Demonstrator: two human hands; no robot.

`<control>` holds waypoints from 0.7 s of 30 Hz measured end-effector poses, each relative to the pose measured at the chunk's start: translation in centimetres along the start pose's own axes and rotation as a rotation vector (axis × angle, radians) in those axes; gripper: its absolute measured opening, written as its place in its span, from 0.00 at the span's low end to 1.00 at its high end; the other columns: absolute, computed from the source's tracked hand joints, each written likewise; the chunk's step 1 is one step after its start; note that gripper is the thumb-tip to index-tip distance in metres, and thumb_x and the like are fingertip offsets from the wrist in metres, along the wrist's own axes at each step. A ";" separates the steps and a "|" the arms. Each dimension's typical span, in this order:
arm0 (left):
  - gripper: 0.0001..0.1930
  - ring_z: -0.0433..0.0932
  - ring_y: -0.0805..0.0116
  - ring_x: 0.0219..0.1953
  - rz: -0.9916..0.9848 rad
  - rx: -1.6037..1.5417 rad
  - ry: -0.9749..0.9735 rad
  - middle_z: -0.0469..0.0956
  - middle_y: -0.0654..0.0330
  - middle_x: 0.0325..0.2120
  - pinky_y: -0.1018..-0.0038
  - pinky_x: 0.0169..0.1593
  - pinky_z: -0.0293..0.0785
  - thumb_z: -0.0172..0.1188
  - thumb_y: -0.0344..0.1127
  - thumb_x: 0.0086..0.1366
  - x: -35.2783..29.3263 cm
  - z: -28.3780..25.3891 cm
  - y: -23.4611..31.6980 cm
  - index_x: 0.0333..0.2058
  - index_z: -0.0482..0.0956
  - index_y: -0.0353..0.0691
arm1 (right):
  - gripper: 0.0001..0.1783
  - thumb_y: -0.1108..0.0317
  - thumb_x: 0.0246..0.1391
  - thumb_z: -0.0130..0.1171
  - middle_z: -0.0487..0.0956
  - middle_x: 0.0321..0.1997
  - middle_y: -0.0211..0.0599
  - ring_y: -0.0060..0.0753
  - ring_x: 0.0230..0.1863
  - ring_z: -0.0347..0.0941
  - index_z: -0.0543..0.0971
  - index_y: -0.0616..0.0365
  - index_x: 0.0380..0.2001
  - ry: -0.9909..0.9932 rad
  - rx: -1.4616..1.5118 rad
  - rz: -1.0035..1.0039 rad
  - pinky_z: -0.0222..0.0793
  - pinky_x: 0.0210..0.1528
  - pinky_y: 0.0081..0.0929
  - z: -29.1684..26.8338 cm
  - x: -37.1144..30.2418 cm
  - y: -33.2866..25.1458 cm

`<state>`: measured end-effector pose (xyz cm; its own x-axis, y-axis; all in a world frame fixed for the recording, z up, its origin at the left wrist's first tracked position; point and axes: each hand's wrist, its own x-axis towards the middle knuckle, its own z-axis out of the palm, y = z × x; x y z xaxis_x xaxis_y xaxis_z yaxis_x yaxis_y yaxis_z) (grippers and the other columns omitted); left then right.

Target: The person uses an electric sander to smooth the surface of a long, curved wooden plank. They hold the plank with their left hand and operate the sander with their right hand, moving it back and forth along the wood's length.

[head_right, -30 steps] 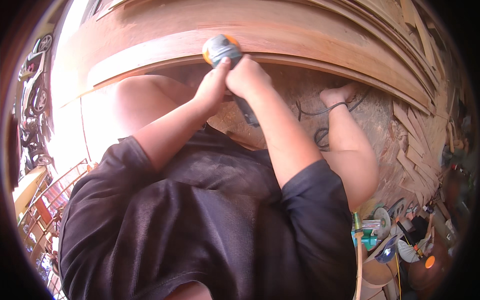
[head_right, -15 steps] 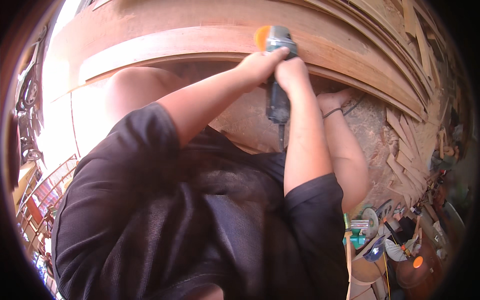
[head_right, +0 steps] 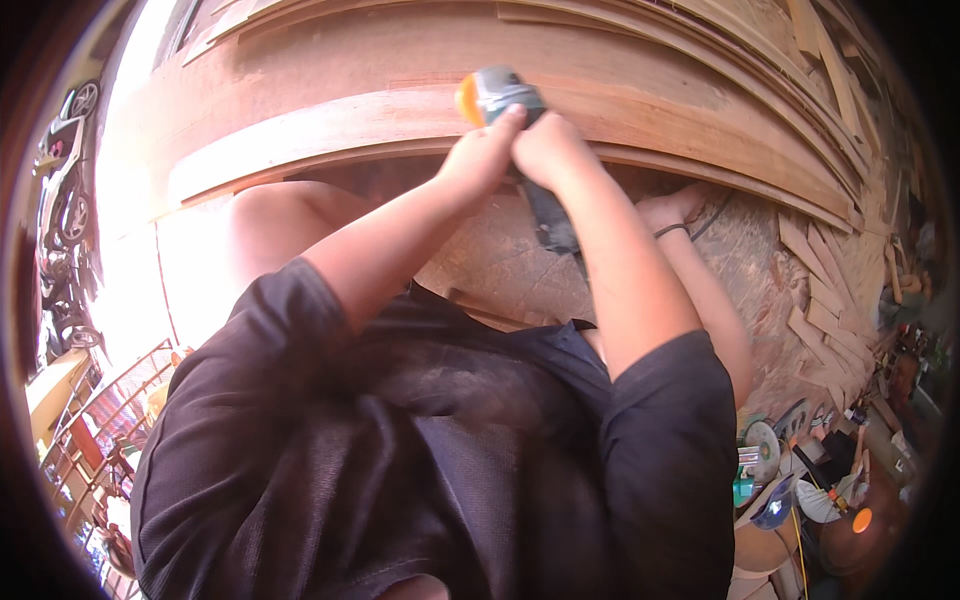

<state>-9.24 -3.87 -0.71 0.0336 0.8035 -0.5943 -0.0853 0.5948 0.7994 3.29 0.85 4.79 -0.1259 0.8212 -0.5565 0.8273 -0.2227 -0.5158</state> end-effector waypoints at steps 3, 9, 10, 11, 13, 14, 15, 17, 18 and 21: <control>0.43 0.87 0.54 0.49 -0.049 0.103 -0.187 0.85 0.43 0.49 0.61 0.50 0.87 0.56 0.71 0.72 0.9 6.6 2.2 0.57 0.83 0.28 | 0.37 0.42 0.63 0.67 0.87 0.54 0.63 0.53 0.57 0.86 0.85 0.69 0.56 0.166 0.046 0.113 0.78 0.58 0.41 -3.1 0.7 8.5; 0.44 0.88 0.54 0.49 -0.058 0.340 -0.285 0.86 0.42 0.49 0.60 0.46 0.88 0.58 0.74 0.68 1.9 9.8 4.1 0.55 0.86 0.31 | 0.34 0.46 0.64 0.69 0.88 0.49 0.50 0.40 0.50 0.84 0.86 0.72 0.53 0.237 0.639 0.247 0.77 0.52 0.36 -2.9 -0.1 12.8; 0.44 0.88 0.54 0.49 -0.056 0.362 -0.278 0.86 0.42 0.49 0.60 0.47 0.88 0.58 0.74 0.68 1.6 8.8 4.1 0.54 0.86 0.31 | 0.34 0.46 0.64 0.69 0.88 0.49 0.51 0.40 0.50 0.85 0.85 0.73 0.53 0.234 0.613 0.219 0.77 0.52 0.36 -2.1 0.3 11.8; 0.44 0.88 0.53 0.50 -0.035 0.301 -0.236 0.86 0.43 0.49 0.59 0.48 0.87 0.59 0.74 0.67 2.3 7.4 2.9 0.55 0.85 0.31 | 0.34 0.46 0.64 0.69 0.88 0.49 0.52 0.41 0.51 0.85 0.85 0.73 0.53 0.232 0.592 0.193 0.77 0.52 0.37 -1.2 0.7 10.4; 0.44 0.87 0.48 0.49 -0.069 0.149 -0.168 0.86 0.43 0.49 0.56 0.52 0.85 0.57 0.74 0.70 1.7 3.4 2.1 0.55 0.84 0.30 | 0.34 0.46 0.66 0.64 0.88 0.49 0.61 0.49 0.53 0.87 0.85 0.73 0.53 0.189 0.318 0.114 0.80 0.53 0.40 0.2 1.1 6.3; 0.45 0.86 0.48 0.51 -0.075 0.093 -0.156 0.85 0.42 0.51 0.57 0.58 0.82 0.55 0.74 0.72 0.7 0.6 2.0 0.58 0.82 0.29 | 0.34 0.46 0.66 0.61 0.88 0.50 0.64 0.52 0.54 0.87 0.85 0.72 0.53 0.102 0.226 0.079 0.81 0.55 0.42 0.8 0.7 2.8; 0.45 0.84 0.48 0.54 -0.117 0.020 -0.084 0.84 0.43 0.53 0.53 0.66 0.75 0.53 0.74 0.73 -1.8 -1.6 3.1 0.62 0.79 0.31 | 0.34 0.45 0.66 0.61 0.88 0.52 0.62 0.51 0.56 0.87 0.85 0.72 0.53 0.032 0.137 0.092 0.81 0.58 0.43 1.2 0.3 -0.7; 0.43 0.71 0.41 0.68 -0.227 -0.162 0.064 0.74 0.42 0.65 0.32 0.69 0.61 0.52 0.73 0.74 -3.3 -5.0 2.2 0.70 0.71 0.40 | 0.34 0.45 0.66 0.61 0.87 0.55 0.59 0.52 0.59 0.86 0.84 0.70 0.56 -0.134 0.125 0.058 0.81 0.61 0.43 2.6 0.0 -5.3; 0.43 0.64 0.39 0.73 -0.273 -0.268 0.159 0.69 0.41 0.69 0.22 0.66 0.58 0.52 0.73 0.74 -3.9 -5.8 2.1 0.72 0.68 0.45 | 0.30 0.49 0.66 0.59 0.88 0.51 0.61 0.53 0.58 0.86 0.84 0.68 0.54 -0.049 0.026 0.001 0.81 0.60 0.47 3.9 0.2 -6.3; 0.41 0.79 0.53 0.58 -0.236 -0.396 0.327 0.79 0.49 0.59 0.50 0.60 0.76 0.51 0.71 0.77 -5.0 -7.4 0.9 0.68 0.73 0.37 | 0.36 0.51 0.66 0.57 0.81 0.65 0.62 0.56 0.67 0.80 0.74 0.66 0.68 -0.187 -0.095 -0.095 0.76 0.69 0.48 3.8 -1.3 -8.6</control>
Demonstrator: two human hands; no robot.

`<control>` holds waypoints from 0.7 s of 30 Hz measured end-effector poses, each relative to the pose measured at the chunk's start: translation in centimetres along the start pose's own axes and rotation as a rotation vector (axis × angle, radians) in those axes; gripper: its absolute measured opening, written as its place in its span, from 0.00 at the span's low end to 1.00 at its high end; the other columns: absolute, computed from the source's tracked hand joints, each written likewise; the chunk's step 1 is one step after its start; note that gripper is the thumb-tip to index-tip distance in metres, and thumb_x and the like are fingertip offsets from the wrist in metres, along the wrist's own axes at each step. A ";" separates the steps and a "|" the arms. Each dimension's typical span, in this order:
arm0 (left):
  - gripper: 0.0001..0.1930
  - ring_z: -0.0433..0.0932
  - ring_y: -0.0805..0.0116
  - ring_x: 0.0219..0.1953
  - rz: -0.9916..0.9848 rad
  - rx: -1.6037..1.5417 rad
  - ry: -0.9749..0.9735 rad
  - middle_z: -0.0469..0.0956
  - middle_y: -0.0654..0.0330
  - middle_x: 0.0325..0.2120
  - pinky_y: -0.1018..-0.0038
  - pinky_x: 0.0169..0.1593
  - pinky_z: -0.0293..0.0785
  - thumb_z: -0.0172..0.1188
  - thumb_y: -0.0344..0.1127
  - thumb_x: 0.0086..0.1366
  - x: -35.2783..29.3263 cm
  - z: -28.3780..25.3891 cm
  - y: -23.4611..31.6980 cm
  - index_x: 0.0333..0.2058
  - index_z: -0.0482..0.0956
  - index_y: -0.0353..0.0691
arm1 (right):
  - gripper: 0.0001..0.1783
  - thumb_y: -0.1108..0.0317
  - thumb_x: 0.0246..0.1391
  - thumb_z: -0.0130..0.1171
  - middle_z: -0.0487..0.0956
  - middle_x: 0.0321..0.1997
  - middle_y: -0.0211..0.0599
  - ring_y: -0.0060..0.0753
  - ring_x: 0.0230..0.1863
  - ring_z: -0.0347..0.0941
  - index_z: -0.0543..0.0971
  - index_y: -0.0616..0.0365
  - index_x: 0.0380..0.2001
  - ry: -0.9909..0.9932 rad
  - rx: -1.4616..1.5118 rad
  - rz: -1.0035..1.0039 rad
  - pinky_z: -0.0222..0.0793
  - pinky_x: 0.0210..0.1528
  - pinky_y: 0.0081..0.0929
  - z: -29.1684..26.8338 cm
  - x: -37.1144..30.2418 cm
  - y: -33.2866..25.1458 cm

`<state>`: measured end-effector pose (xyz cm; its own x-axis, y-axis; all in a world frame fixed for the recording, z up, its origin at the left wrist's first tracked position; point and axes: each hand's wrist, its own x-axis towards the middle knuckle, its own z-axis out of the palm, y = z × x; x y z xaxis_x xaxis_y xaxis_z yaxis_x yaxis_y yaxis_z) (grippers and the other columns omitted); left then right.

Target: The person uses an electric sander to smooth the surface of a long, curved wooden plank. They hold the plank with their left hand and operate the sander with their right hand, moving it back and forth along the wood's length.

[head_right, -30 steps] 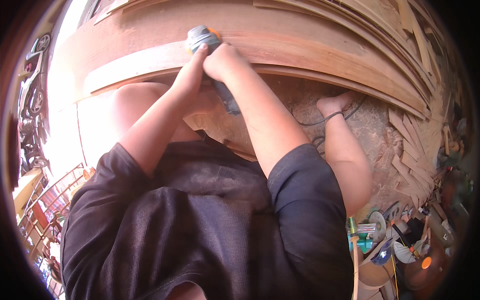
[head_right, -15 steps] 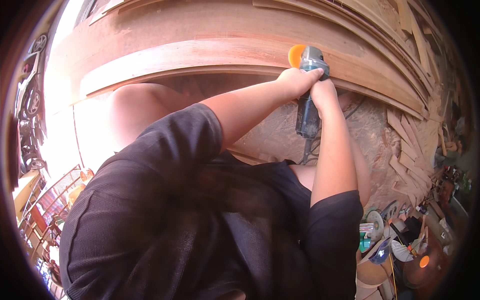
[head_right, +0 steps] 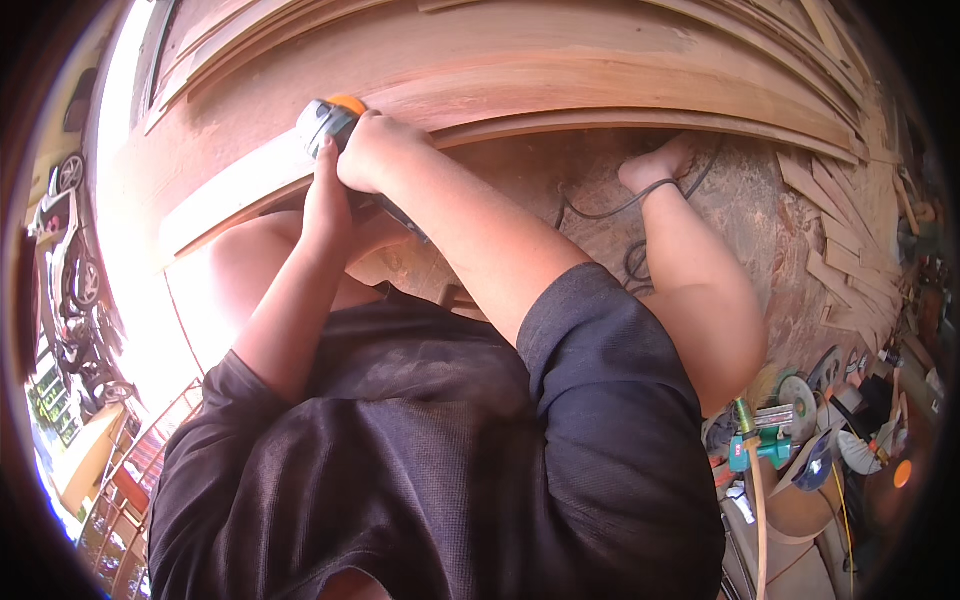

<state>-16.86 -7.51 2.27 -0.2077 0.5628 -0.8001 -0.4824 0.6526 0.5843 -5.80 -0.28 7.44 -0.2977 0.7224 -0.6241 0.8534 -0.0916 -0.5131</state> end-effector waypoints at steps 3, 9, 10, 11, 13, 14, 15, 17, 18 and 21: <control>0.40 0.79 0.55 0.59 0.075 -0.018 -0.076 0.80 0.47 0.58 0.54 0.60 0.78 0.51 0.70 0.78 0.6 2.5 -2.4 0.65 0.76 0.34 | 0.37 0.48 0.66 0.58 0.82 0.64 0.60 0.55 0.66 0.81 0.74 0.67 0.68 0.023 0.020 0.019 0.76 0.69 0.47 -1.1 -0.2 3.0; 0.41 0.87 0.58 0.44 0.217 0.468 -0.307 0.86 0.47 0.45 0.62 0.46 0.86 0.54 0.69 0.75 0.6 17.4 -5.7 0.51 0.84 0.27 | 0.39 0.42 0.62 0.64 0.84 0.58 0.66 0.56 0.63 0.83 0.82 0.70 0.59 0.239 0.166 0.194 0.77 0.64 0.44 -7.2 -1.1 19.1; 0.40 0.88 0.57 0.43 0.184 0.502 -0.372 0.86 0.46 0.43 0.62 0.44 0.87 0.55 0.69 0.74 0.2 20.0 -5.9 0.50 0.85 0.28 | 0.38 0.42 0.63 0.64 0.85 0.57 0.67 0.57 0.62 0.83 0.83 0.70 0.58 0.299 0.168 0.225 0.77 0.63 0.44 -8.2 -1.5 21.8; 0.41 0.87 0.55 0.46 0.144 0.551 -0.441 0.86 0.46 0.45 0.62 0.45 0.88 0.55 0.70 0.73 0.5 22.5 -6.4 0.52 0.85 0.29 | 0.38 0.43 0.63 0.65 0.86 0.56 0.65 0.55 0.61 0.84 0.83 0.71 0.57 0.343 0.305 0.246 0.78 0.61 0.42 -8.9 -1.8 24.8; 0.41 0.87 0.53 0.48 0.103 0.668 -0.545 0.85 0.46 0.48 0.61 0.45 0.88 0.56 0.71 0.71 1.1 26.6 -6.9 0.54 0.85 0.31 | 0.36 0.45 0.64 0.65 0.87 0.53 0.59 0.49 0.56 0.86 0.84 0.73 0.55 0.404 0.520 0.299 0.78 0.56 0.40 -10.1 -2.3 29.3; 0.41 0.87 0.53 0.49 0.102 0.737 -0.586 0.85 0.46 0.48 0.61 0.45 0.89 0.56 0.72 0.71 0.9 28.1 -6.7 0.55 0.85 0.33 | 0.35 0.46 0.65 0.65 0.88 0.51 0.55 0.45 0.53 0.86 0.84 0.74 0.55 0.428 0.598 0.336 0.78 0.53 0.39 -10.5 -2.7 30.1; 0.41 0.87 0.52 0.48 0.096 0.770 -0.605 0.85 0.46 0.49 0.61 0.46 0.89 0.57 0.71 0.70 0.9 28.8 -6.3 0.55 0.85 0.32 | 0.34 0.46 0.66 0.65 0.88 0.50 0.52 0.42 0.51 0.86 0.84 0.74 0.54 0.426 0.698 0.369 0.78 0.52 0.39 -10.6 -2.7 30.7; 0.41 0.87 0.52 0.48 0.075 0.830 -0.644 0.85 0.45 0.49 0.60 0.47 0.88 0.57 0.71 0.70 0.7 29.5 -5.7 0.55 0.85 0.32 | 0.33 0.47 0.66 0.66 0.88 0.49 0.48 0.39 0.49 0.85 0.85 0.73 0.53 0.445 0.827 0.404 0.78 0.50 0.38 -10.4 -2.3 31.6; 0.41 0.87 0.52 0.48 0.099 0.799 -0.634 0.85 0.45 0.49 0.60 0.48 0.88 0.58 0.71 0.70 1.0 29.0 -5.5 0.55 0.85 0.32 | 0.32 0.47 0.66 0.66 0.88 0.49 0.48 0.38 0.49 0.85 0.85 0.73 0.53 0.457 0.849 0.399 0.78 0.49 0.38 -10.3 -1.8 31.9; 0.42 0.87 0.51 0.49 0.099 0.691 -0.550 0.85 0.45 0.51 0.58 0.51 0.86 0.58 0.71 0.70 2.1 23.9 -4.4 0.57 0.84 0.31 | 0.35 0.47 0.66 0.64 0.87 0.53 0.59 0.48 0.55 0.86 0.84 0.76 0.55 0.437 0.588 0.332 0.78 0.54 0.39 -8.4 -0.9 25.5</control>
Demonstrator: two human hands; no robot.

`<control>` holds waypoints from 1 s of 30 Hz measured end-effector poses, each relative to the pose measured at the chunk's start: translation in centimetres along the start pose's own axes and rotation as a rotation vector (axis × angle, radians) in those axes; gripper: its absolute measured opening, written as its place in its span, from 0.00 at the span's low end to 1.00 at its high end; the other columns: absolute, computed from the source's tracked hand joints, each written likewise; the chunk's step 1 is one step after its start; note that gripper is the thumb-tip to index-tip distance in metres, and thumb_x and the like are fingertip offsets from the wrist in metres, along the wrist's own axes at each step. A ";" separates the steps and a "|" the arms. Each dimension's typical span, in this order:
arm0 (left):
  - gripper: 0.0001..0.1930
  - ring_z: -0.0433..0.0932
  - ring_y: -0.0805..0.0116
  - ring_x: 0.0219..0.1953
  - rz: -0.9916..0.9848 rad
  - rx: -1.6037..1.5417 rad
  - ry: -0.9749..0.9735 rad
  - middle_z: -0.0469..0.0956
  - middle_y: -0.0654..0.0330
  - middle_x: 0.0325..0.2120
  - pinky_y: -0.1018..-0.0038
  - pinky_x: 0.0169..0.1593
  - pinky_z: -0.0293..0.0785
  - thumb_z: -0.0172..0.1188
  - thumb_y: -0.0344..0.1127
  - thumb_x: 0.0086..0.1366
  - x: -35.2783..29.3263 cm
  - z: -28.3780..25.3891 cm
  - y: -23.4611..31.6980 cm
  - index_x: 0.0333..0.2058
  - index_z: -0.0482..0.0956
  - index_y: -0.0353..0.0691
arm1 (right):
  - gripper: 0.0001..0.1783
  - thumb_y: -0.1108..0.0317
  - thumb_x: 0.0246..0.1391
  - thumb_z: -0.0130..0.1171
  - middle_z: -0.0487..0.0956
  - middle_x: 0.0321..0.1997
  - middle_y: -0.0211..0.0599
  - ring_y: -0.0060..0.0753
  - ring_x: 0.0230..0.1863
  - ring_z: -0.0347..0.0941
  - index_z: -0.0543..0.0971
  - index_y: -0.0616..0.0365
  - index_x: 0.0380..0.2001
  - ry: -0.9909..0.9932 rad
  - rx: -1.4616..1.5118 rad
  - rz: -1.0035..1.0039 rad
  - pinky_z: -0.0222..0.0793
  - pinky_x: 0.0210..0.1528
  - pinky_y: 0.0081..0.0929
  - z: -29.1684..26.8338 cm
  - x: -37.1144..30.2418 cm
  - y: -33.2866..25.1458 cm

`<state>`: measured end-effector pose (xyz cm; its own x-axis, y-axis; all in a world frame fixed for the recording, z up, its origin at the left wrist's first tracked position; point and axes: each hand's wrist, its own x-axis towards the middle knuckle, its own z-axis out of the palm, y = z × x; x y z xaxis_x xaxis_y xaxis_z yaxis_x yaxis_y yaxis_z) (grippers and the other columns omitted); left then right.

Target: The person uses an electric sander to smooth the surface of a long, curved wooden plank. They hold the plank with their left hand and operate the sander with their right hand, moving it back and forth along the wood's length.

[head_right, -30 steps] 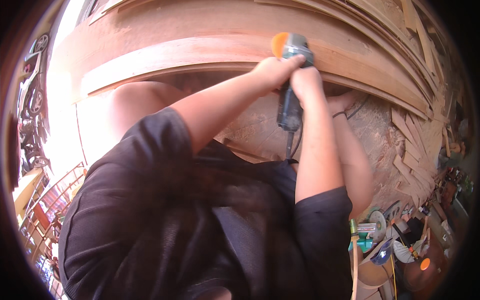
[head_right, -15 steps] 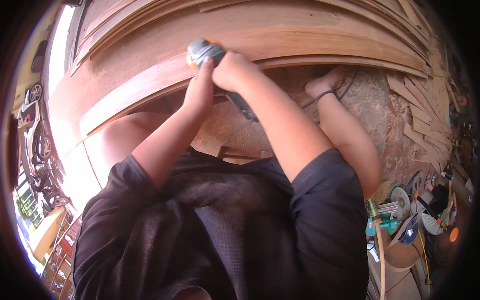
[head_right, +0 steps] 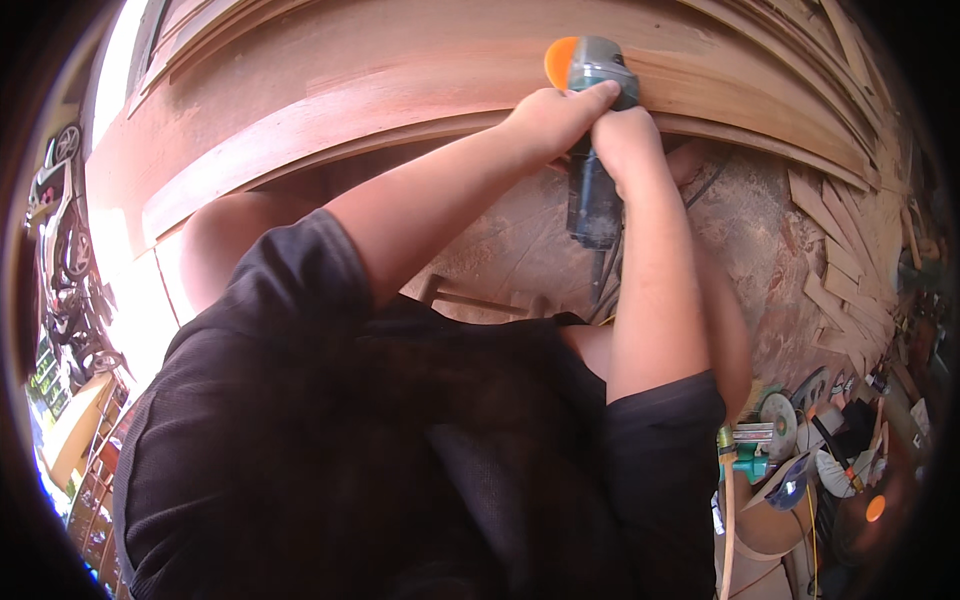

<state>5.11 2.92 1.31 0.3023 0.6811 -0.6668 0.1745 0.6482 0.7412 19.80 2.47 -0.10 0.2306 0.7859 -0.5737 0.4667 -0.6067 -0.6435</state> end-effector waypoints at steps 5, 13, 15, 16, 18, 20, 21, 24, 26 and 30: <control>0.42 0.85 0.60 0.46 0.038 -0.286 0.329 0.85 0.48 0.47 0.63 0.51 0.82 0.55 0.71 0.73 -7.8 -9.3 -5.5 0.57 0.81 0.29 | 0.37 0.48 0.66 0.61 0.84 0.59 0.66 0.57 0.62 0.83 0.77 0.74 0.62 -0.324 -0.336 -0.110 0.79 0.65 0.43 9.9 -5.7 -9.1; 0.39 0.78 0.56 0.59 0.023 -0.619 0.494 0.79 0.50 0.62 0.54 0.65 0.71 0.52 0.69 0.77 -10.6 -14.9 -10.7 0.69 0.73 0.43 | 0.32 0.52 0.68 0.57 0.85 0.59 0.60 0.52 0.63 0.83 0.76 0.68 0.63 -0.398 -0.580 -0.288 0.76 0.68 0.47 16.1 -9.4 -13.4; 0.42 0.81 0.54 0.54 0.028 -0.322 0.392 0.82 0.48 0.56 0.54 0.59 0.78 0.51 0.71 0.76 -9.3 -12.2 -7.7 0.66 0.75 0.34 | 0.30 0.50 0.68 0.58 0.87 0.53 0.63 0.54 0.58 0.86 0.84 0.69 0.54 -0.314 -0.487 -0.176 0.79 0.62 0.45 12.9 -7.8 -11.7; 0.44 0.83 0.52 0.53 0.021 -0.316 0.335 0.82 0.44 0.56 0.54 0.55 0.81 0.52 0.72 0.75 -8.8 -10.1 -5.4 0.65 0.75 0.32 | 0.33 0.49 0.68 0.59 0.85 0.59 0.58 0.53 0.61 0.85 0.79 0.69 0.61 -0.351 -0.460 -0.104 0.81 0.64 0.44 10.4 -7.0 -11.4; 0.45 0.86 0.48 0.52 0.058 -0.164 0.198 0.83 0.41 0.53 0.56 0.54 0.85 0.53 0.72 0.74 -5.2 -7.3 -4.1 0.62 0.78 0.27 | 0.34 0.48 0.66 0.61 0.87 0.56 0.61 0.56 0.61 0.85 0.82 0.71 0.59 -0.211 -0.380 -0.126 0.80 0.60 0.43 6.7 -3.9 -7.8; 0.44 0.87 0.50 0.51 0.024 -0.086 0.107 0.84 0.42 0.53 0.57 0.51 0.87 0.56 0.72 0.72 -2.6 -3.9 -1.9 0.61 0.80 0.30 | 0.35 0.47 0.66 0.63 0.87 0.54 0.60 0.54 0.59 0.85 0.82 0.72 0.59 -0.085 -0.214 -0.088 0.80 0.57 0.42 3.6 -1.1 -3.4; 0.43 0.87 0.50 0.50 0.007 -0.022 0.045 0.84 0.44 0.53 0.57 0.51 0.87 0.56 0.72 0.71 -1.7 -2.9 -0.8 0.62 0.81 0.34 | 0.35 0.47 0.66 0.64 0.88 0.53 0.59 0.51 0.57 0.86 0.82 0.72 0.59 -0.032 -0.062 -0.057 0.80 0.56 0.41 2.7 -0.2 -2.0; 0.44 0.86 0.49 0.52 -0.011 0.146 -0.060 0.83 0.45 0.56 0.58 0.50 0.87 0.54 0.73 0.70 -0.8 -2.2 1.0 0.63 0.81 0.35 | 0.34 0.50 0.67 0.65 0.88 0.52 0.55 0.41 0.51 0.86 0.82 0.78 0.57 0.050 0.270 0.033 0.79 0.52 0.39 2.1 0.6 -0.1; 0.44 0.86 0.49 0.53 -0.022 0.166 -0.045 0.83 0.44 0.56 0.58 0.50 0.87 0.55 0.73 0.70 -1.4 -3.1 0.8 0.63 0.81 0.35 | 0.35 0.50 0.67 0.66 0.88 0.52 0.55 0.42 0.52 0.86 0.82 0.79 0.57 0.028 0.267 0.027 0.79 0.52 0.38 3.7 -0.5 -0.7; 0.39 0.88 0.54 0.48 0.004 -0.035 0.118 0.85 0.46 0.52 0.58 0.50 0.86 0.56 0.70 0.72 -5.6 -8.9 -3.6 0.62 0.83 0.40 | 0.35 0.48 0.65 0.65 0.86 0.54 0.68 0.54 0.60 0.85 0.83 0.78 0.54 -0.019 -0.053 -0.044 0.79 0.58 0.43 10.0 -3.3 -4.2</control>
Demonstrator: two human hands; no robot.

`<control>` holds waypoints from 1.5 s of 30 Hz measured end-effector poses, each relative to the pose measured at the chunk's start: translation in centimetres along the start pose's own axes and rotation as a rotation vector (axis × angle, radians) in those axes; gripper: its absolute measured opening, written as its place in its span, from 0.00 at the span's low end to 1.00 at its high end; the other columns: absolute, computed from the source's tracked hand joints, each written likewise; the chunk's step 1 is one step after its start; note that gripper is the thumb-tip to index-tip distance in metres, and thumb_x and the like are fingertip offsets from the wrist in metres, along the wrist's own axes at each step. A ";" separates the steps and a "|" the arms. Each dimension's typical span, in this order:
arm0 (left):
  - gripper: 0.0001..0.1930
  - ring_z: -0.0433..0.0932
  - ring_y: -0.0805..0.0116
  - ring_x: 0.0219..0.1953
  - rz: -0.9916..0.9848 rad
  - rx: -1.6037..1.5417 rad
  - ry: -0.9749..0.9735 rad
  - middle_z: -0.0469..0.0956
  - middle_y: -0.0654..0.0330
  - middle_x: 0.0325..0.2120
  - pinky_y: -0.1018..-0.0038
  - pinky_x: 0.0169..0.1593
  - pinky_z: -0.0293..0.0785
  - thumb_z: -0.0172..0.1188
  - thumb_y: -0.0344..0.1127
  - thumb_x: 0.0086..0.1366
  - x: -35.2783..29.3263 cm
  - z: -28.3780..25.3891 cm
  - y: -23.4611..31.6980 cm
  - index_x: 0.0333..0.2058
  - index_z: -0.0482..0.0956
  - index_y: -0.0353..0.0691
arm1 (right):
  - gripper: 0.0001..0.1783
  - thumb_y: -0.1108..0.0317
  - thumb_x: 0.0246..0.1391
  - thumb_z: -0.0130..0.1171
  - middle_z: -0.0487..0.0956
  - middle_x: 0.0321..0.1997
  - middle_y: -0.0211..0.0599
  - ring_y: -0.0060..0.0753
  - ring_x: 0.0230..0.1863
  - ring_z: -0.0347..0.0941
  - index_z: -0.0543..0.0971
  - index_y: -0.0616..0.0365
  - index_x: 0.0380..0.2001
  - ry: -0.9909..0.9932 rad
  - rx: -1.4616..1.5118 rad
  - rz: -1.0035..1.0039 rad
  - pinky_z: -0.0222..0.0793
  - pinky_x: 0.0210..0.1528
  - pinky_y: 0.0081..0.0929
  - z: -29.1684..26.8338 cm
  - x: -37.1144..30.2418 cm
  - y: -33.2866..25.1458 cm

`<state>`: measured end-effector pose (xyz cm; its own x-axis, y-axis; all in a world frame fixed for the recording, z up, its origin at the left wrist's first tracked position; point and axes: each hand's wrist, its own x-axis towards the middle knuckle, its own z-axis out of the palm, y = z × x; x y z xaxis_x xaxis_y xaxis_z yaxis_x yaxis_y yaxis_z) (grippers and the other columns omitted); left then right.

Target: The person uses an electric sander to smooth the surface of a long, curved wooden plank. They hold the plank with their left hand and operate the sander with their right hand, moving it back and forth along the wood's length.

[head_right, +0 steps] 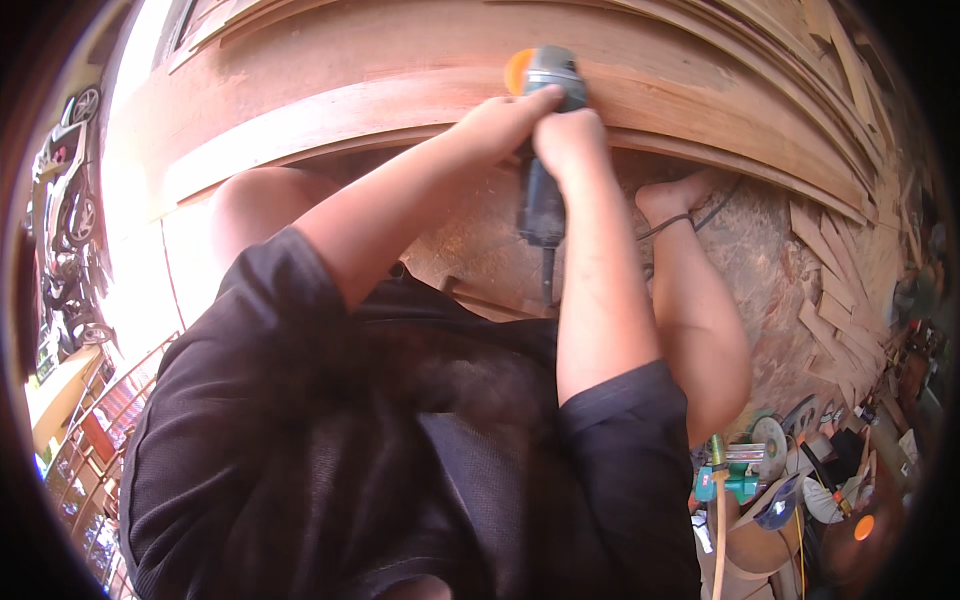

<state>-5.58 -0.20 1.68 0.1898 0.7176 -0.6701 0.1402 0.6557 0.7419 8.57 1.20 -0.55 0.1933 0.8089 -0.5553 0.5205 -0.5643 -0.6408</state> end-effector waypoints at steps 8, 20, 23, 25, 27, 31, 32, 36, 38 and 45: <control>0.42 0.73 0.49 0.67 -0.039 -0.440 0.338 0.75 0.47 0.66 0.41 0.68 0.63 0.53 0.73 0.74 -6.6 -8.7 -6.4 0.71 0.72 0.45 | 0.35 0.49 0.66 0.60 0.83 0.65 0.55 0.51 0.67 0.81 0.76 0.64 0.67 -0.344 -0.462 -0.196 0.76 0.69 0.44 7.3 -8.6 -10.9; 0.43 0.90 0.53 0.45 0.057 0.169 -0.029 0.87 0.43 0.47 0.62 0.43 0.89 0.57 0.73 0.69 2.1 6.0 1.8 0.53 0.86 0.30 | 0.42 0.43 0.60 0.71 0.87 0.53 0.57 0.44 0.55 0.85 0.82 0.78 0.56 0.054 0.117 0.021 0.78 0.54 0.38 -5.7 -0.7 2.3; 0.43 0.90 0.52 0.45 0.033 0.205 -0.123 0.87 0.44 0.48 0.60 0.46 0.89 0.56 0.73 0.69 2.4 5.0 2.5 0.56 0.85 0.33 | 0.39 0.46 0.62 0.71 0.87 0.52 0.57 0.41 0.53 0.85 0.82 0.79 0.55 0.108 0.231 0.054 0.78 0.52 0.38 -4.7 -2.3 1.2; 0.43 0.89 0.51 0.46 0.009 0.171 -0.101 0.86 0.44 0.50 0.59 0.48 0.89 0.56 0.73 0.70 1.0 2.7 2.1 0.60 0.84 0.35 | 0.38 0.47 0.62 0.70 0.88 0.51 0.58 0.42 0.52 0.86 0.82 0.80 0.54 0.065 0.216 0.047 0.79 0.51 0.38 -2.9 -1.2 1.3; 0.43 0.88 0.49 0.49 0.020 0.056 -0.040 0.85 0.43 0.52 0.58 0.53 0.86 0.56 0.73 0.72 -0.6 -0.5 -0.2 0.63 0.80 0.35 | 0.34 0.50 0.66 0.64 0.87 0.52 0.68 0.55 0.56 0.86 0.83 0.79 0.54 0.012 0.021 -0.050 0.80 0.55 0.43 0.4 -0.7 0.6; 0.44 0.85 0.57 0.52 0.008 -0.221 0.233 0.84 0.46 0.52 0.63 0.57 0.81 0.54 0.70 0.75 -7.6 -6.0 -3.4 0.61 0.78 0.26 | 0.31 0.49 0.65 0.62 0.87 0.51 0.65 0.57 0.56 0.86 0.85 0.73 0.52 -0.161 -0.275 -0.115 0.80 0.59 0.44 6.1 -7.0 -6.7; 0.43 0.84 0.58 0.52 0.009 -0.303 0.292 0.84 0.46 0.53 0.63 0.59 0.79 0.54 0.69 0.76 -7.7 -7.0 -4.9 0.61 0.78 0.26 | 0.31 0.49 0.65 0.60 0.87 0.54 0.65 0.59 0.58 0.85 0.85 0.70 0.53 -0.213 -0.343 -0.158 0.80 0.61 0.46 7.4 -7.7 -7.5; 0.43 0.82 0.59 0.56 -0.004 -0.390 0.402 0.83 0.45 0.55 0.64 0.61 0.76 0.52 0.68 0.78 -8.6 -7.5 -7.0 0.63 0.76 0.24 | 0.32 0.48 0.65 0.59 0.85 0.57 0.65 0.60 0.61 0.84 0.84 0.69 0.55 -0.284 -0.432 -0.236 0.78 0.64 0.48 7.4 -9.9 -8.5; 0.45 0.83 0.57 0.55 0.056 -0.245 0.382 0.83 0.43 0.55 0.64 0.60 0.78 0.52 0.69 0.77 -7.0 -6.3 -6.2 0.62 0.77 0.23 | 0.32 0.48 0.66 0.59 0.84 0.61 0.61 0.56 0.65 0.82 0.82 0.66 0.60 -0.288 -0.425 -0.174 0.77 0.67 0.46 5.8 -8.4 -7.5; 0.44 0.89 0.54 0.47 0.047 0.027 -0.036 0.86 0.41 0.49 0.62 0.46 0.90 0.58 0.70 0.71 1.0 5.7 0.6 0.57 0.82 0.24 | 0.35 0.48 0.67 0.60 0.84 0.59 0.69 0.58 0.64 0.82 0.82 0.76 0.57 0.002 -0.169 -0.061 0.76 0.63 0.41 -5.9 0.9 3.6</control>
<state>0.19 -0.43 1.56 0.2313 0.7385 -0.6333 0.1565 0.6142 0.7735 15.51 0.84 -0.21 0.1582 0.8412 -0.5171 0.6638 -0.4783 -0.5750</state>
